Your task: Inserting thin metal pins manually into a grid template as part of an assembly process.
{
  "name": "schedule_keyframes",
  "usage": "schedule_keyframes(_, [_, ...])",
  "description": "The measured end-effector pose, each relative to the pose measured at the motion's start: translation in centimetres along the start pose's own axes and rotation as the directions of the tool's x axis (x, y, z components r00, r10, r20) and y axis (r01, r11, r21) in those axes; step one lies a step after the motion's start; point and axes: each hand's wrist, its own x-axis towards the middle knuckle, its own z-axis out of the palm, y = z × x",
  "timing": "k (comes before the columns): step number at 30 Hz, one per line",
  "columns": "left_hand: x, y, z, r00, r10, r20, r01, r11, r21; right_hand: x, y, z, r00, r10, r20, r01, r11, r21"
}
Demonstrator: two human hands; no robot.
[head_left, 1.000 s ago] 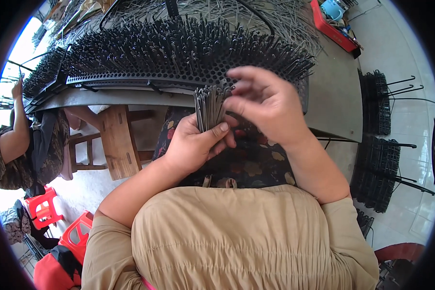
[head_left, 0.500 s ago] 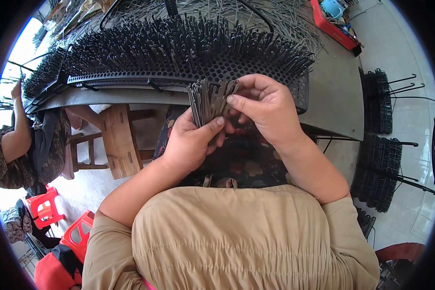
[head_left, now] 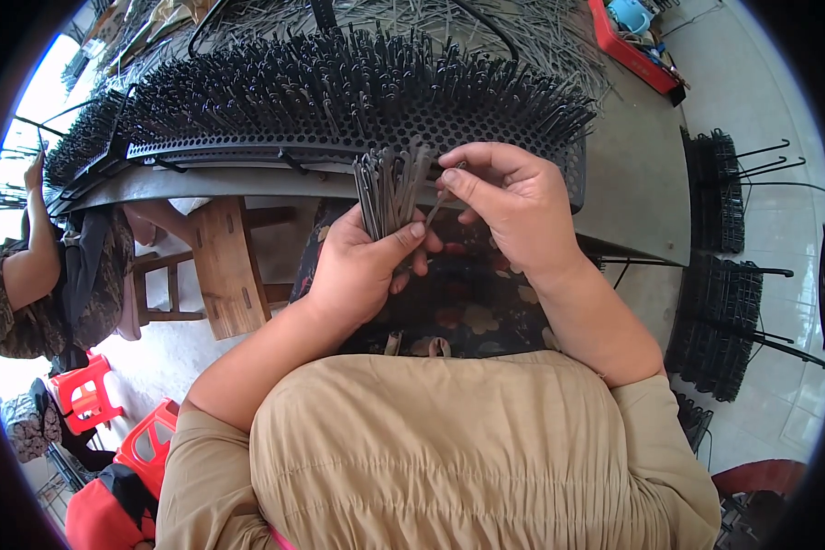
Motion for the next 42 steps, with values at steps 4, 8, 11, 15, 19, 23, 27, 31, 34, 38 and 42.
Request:
schedule_keyframes(4, [-0.1, 0.2, -0.1, 1.000, -0.005, 0.014, 0.005, 0.999, -0.047, 0.0, -0.2, -0.2, 0.998, 0.012, 0.064, -0.019, 0.994, 0.111])
schedule_keyframes(8, [0.0, 0.2, -0.1, 0.999, -0.027, 0.042, 0.030, 0.997, -0.078, 0.1, -0.1, -0.4, 0.995, 0.040, 0.094, -0.059, 0.975, 0.215])
schedule_keyframes(11, [-0.1, -0.1, -0.1, 1.000, 0.013, 0.011, -0.013, 1.000, 0.011, 0.1, 0.3, -0.2, 0.998, 0.019, 0.066, -0.031, 0.982, 0.185])
schedule_keyframes(15, [0.1, -0.2, -0.1, 0.998, 0.047, -0.030, -0.044, 0.995, 0.089, 0.0, 0.3, 0.3, 1.000, -0.017, 0.005, 0.016, 0.991, 0.129])
schedule_keyframes(19, [0.0, 0.0, -0.2, 1.000, 0.007, 0.024, -0.007, 1.000, -0.025, 0.3, 0.9, 0.1, 0.996, -0.081, 0.025, 0.077, 0.989, 0.128])
schedule_keyframes(23, [0.0, 0.2, 0.0, 0.999, -0.002, 0.033, 0.006, 0.993, -0.121, 0.4, 0.9, -0.3, 0.995, -0.096, -0.036, 0.102, 0.965, 0.242])
schedule_keyframes(27, [0.2, 0.0, -0.4, 1.000, -0.024, -0.016, 0.023, 0.995, -0.096, 1.2, -0.3, -1.6, 0.962, -0.213, -0.173, 0.251, 0.939, 0.235])
schedule_keyframes(31, [0.5, -0.3, -0.4, 0.999, -0.044, -0.022, 0.044, 0.999, -0.003, 3.2, -0.7, -4.8, 0.825, -0.441, -0.352, 0.488, 0.871, 0.053])
schedule_keyframes(34, [0.5, -0.3, -0.3, 0.998, -0.055, -0.028, 0.057, 0.995, 0.084, 3.5, -0.3, -6.1, 0.629, -0.648, -0.430, 0.597, 0.756, -0.268])
schedule_keyframes(38, [0.6, -0.3, -0.2, 0.998, -0.055, -0.021, 0.058, 0.985, 0.162, 3.5, -0.4, -6.7, 0.586, -0.695, -0.416, 0.638, 0.713, -0.292])
schedule_keyframes(42, [0.7, -0.3, -0.2, 0.998, -0.057, -0.021, 0.059, 0.984, 0.170, 3.4, -0.2, -7.3, 0.572, -0.735, -0.364, 0.654, 0.676, -0.338])
